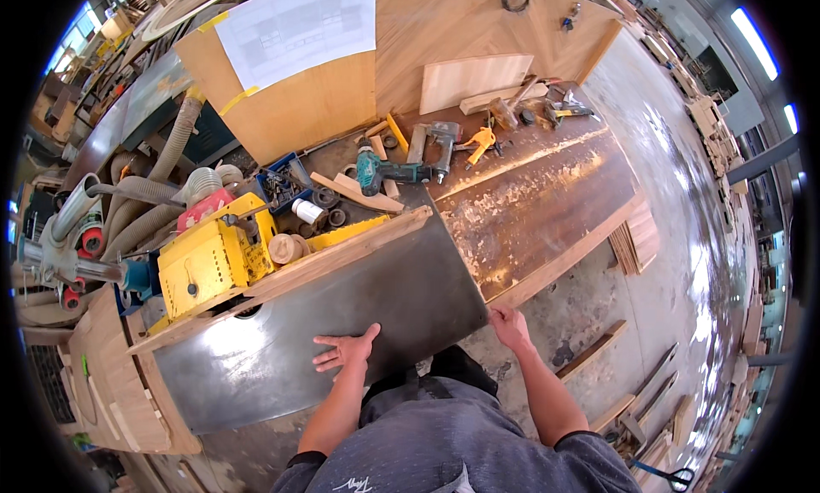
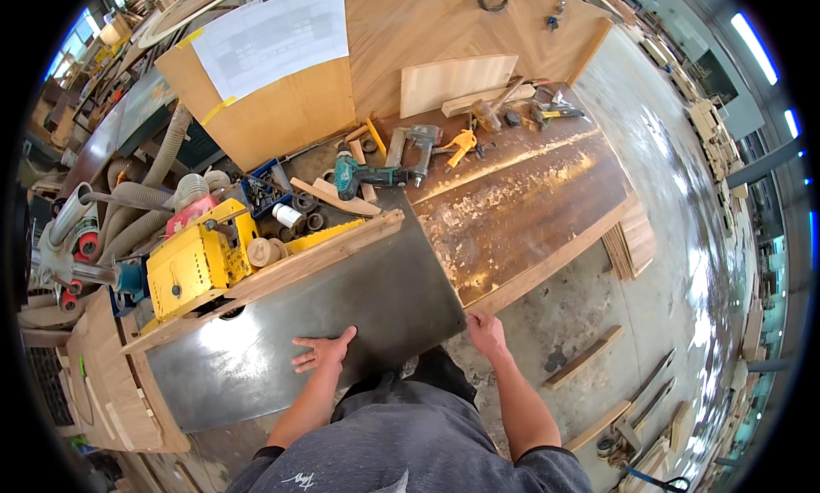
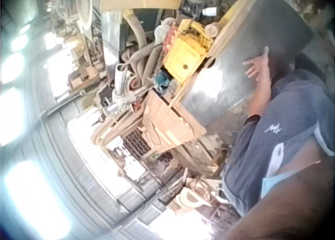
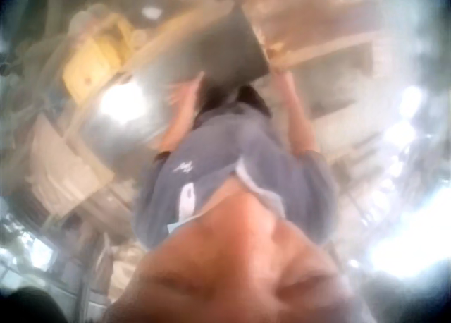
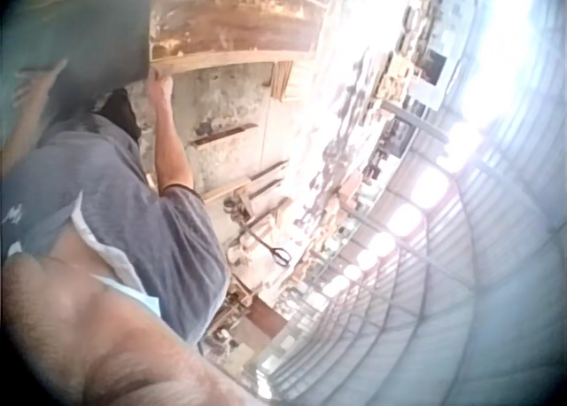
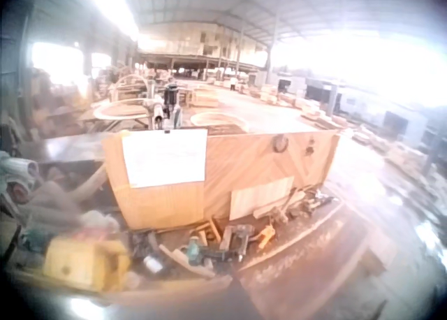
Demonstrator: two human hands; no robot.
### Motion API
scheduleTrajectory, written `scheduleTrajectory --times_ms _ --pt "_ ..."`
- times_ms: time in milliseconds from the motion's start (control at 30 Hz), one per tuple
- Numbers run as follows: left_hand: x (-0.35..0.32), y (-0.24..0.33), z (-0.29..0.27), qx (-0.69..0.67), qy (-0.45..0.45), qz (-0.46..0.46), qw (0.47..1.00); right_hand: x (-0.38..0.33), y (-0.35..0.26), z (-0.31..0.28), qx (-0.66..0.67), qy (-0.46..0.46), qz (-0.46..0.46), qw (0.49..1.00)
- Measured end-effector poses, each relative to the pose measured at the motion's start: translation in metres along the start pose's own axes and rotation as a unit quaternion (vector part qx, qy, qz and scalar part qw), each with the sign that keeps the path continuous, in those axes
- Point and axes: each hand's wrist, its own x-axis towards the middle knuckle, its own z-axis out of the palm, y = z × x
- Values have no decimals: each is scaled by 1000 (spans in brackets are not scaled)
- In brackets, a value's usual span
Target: The person assembles a wooden panel by aligning and joining multiple planks on a workbench. They use a handheld power drill to fasten the pieces together, then move the assembled panel to a large industrial machine with red rollers for further processing.
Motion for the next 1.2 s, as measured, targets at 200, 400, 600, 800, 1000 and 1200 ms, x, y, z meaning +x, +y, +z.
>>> scheduleTrajectory --times_ms 200,400,600,800,1000,1200 --pt "-8 5 -5 27 3 -24 999 99 -37 -5 69 -28 -28 997" --pt "-19 1 -12 13 27 -8 1000 235 -116 -25 65 -86 -154 982" --pt "-25 -4 -8 -34 44 24 998 311 -235 -8 -144 -92 -426 889" --pt "-22 -5 -10 -34 51 19 998 330 -291 55 -290 -171 -480 810" --pt "-25 3 -5 -12 62 2 998 326 -305 73 -248 -191 -468 827" --pt "-17 7 -4 -4 49 -17 999 335 -309 87 -353 -139 -380 844"
